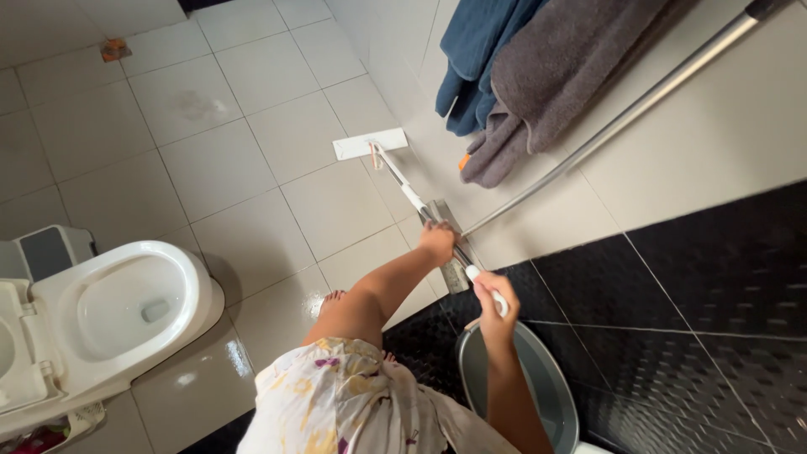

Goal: Mopping a tiled bathroom floor using a spray mop.

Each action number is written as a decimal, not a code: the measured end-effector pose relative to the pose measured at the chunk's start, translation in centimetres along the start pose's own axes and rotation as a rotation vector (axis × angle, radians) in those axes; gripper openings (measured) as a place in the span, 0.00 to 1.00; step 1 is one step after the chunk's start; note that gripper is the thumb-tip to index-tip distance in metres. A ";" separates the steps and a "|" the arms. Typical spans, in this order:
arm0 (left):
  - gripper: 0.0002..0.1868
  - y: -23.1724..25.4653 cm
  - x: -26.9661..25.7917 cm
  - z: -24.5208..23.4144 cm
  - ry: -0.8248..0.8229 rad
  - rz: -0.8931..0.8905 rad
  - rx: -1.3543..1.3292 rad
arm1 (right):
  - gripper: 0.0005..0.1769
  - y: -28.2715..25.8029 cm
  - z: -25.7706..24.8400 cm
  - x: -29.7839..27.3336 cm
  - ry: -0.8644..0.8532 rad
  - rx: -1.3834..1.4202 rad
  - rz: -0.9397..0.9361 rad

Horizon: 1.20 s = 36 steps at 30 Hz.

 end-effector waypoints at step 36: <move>0.15 -2.3 -24.2 -6.6 0.270 0.076 -0.075 | 0.03 -10.9 5.2 -12.4 -0.213 0.240 -0.286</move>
Point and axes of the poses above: each hand's wrist, its own x-axis towards the middle knuckle, its own z-axis out of the palm, y = z × x, the point moved 6 cm from there along x, towards the middle knuckle, and after that the axes turned 2 degrees about y, right-handed, at the moved point
